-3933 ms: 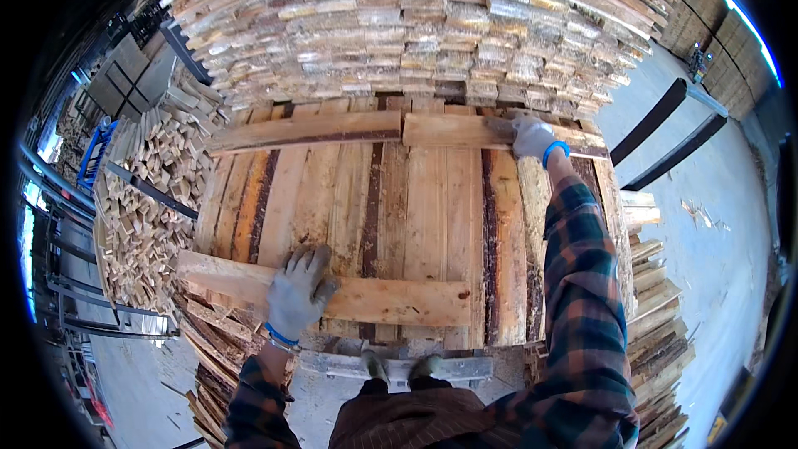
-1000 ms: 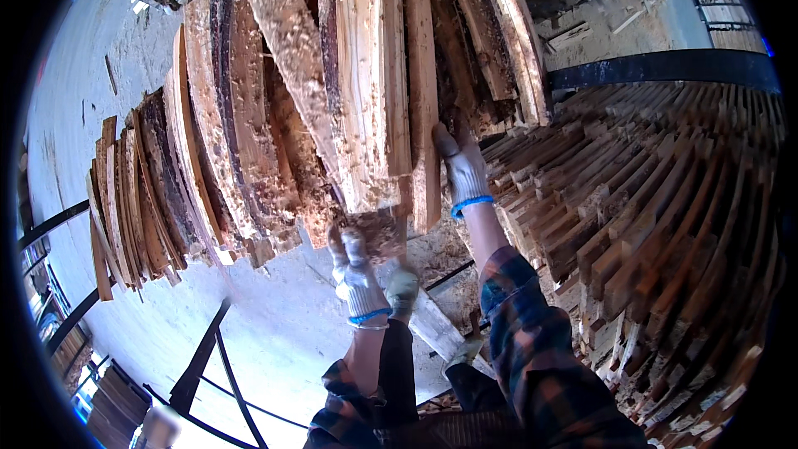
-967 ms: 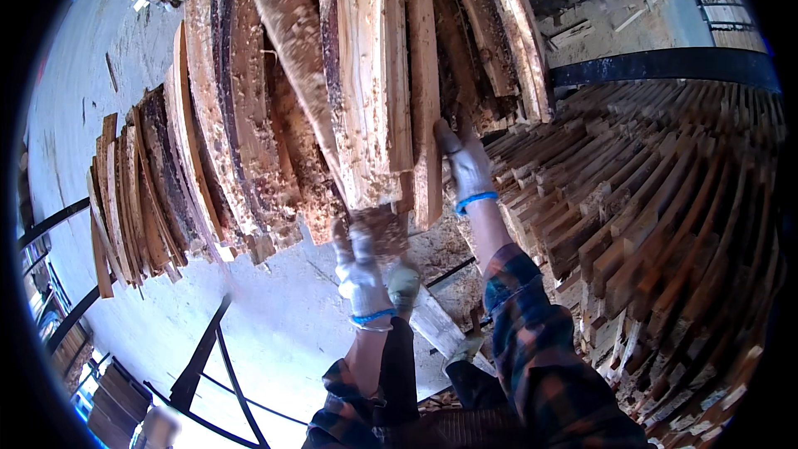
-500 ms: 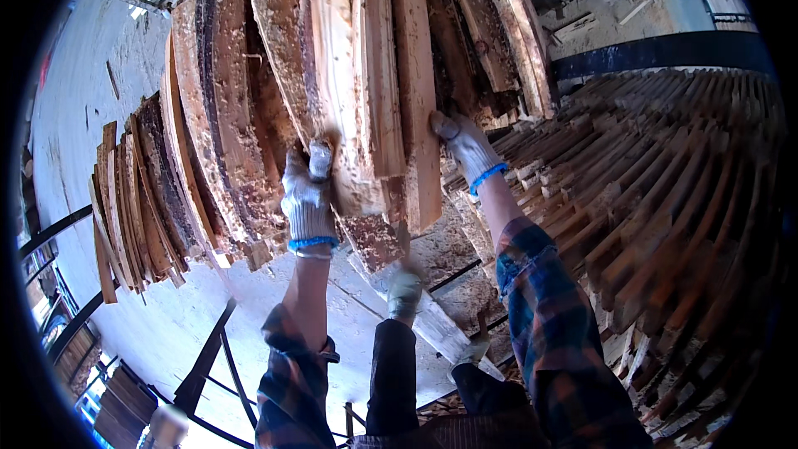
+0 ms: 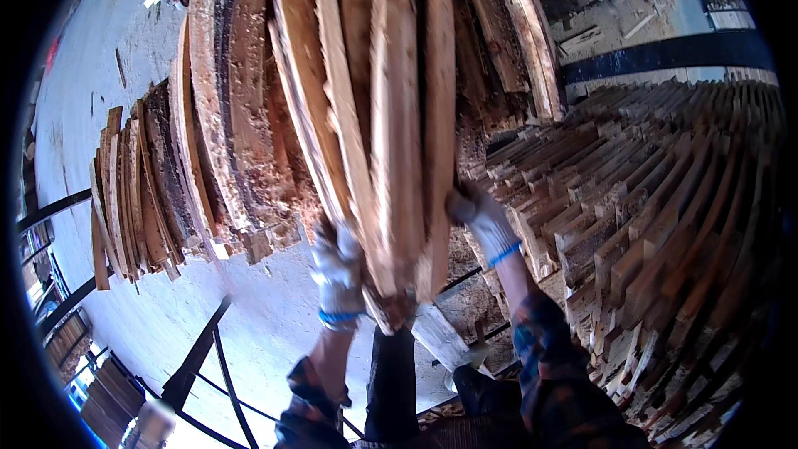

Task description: The person repeatedly picks up wooden planks from a large pile and places them onto a growing stack. They handle the planks one at a time, aligning them carefully to build a neat pile in a warehouse setting.

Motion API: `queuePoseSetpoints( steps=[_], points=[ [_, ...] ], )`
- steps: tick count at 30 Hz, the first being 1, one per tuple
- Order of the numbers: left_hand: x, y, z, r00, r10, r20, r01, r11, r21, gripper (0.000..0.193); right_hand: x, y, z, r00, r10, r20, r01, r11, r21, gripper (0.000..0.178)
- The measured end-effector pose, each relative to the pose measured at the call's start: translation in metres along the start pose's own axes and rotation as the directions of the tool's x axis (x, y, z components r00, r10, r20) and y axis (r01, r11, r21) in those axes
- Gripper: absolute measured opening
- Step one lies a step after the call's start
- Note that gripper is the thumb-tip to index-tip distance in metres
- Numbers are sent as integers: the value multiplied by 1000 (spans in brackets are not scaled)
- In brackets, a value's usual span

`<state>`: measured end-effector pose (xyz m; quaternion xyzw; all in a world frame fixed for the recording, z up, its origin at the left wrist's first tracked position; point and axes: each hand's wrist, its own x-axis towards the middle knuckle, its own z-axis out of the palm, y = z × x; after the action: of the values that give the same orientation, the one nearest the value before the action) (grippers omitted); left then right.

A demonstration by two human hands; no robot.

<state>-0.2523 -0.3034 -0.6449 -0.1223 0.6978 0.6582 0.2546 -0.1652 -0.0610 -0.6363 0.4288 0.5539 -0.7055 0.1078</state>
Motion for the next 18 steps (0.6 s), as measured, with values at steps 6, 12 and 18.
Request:
queuePoseSetpoints(
  steps=[6, 12, 18],
  points=[
    [-28, -46, 1, 921, -390, 5, 365, 858, -360, 39, 0, 29, -25, 994, 80, -69, -80, 997, 1, 57],
    [11, -35, -1, 911, -347, 223, 331, 937, 109, 79, 65, 3, -41, 978, -170, -117, 169, 985, -23, 76],
    [0, -16, 21, 939, -306, 160, 343, 876, -339, 70, 70, 19, -29, 995, -8, -103, 32, 973, 228, 79]
  ],
)
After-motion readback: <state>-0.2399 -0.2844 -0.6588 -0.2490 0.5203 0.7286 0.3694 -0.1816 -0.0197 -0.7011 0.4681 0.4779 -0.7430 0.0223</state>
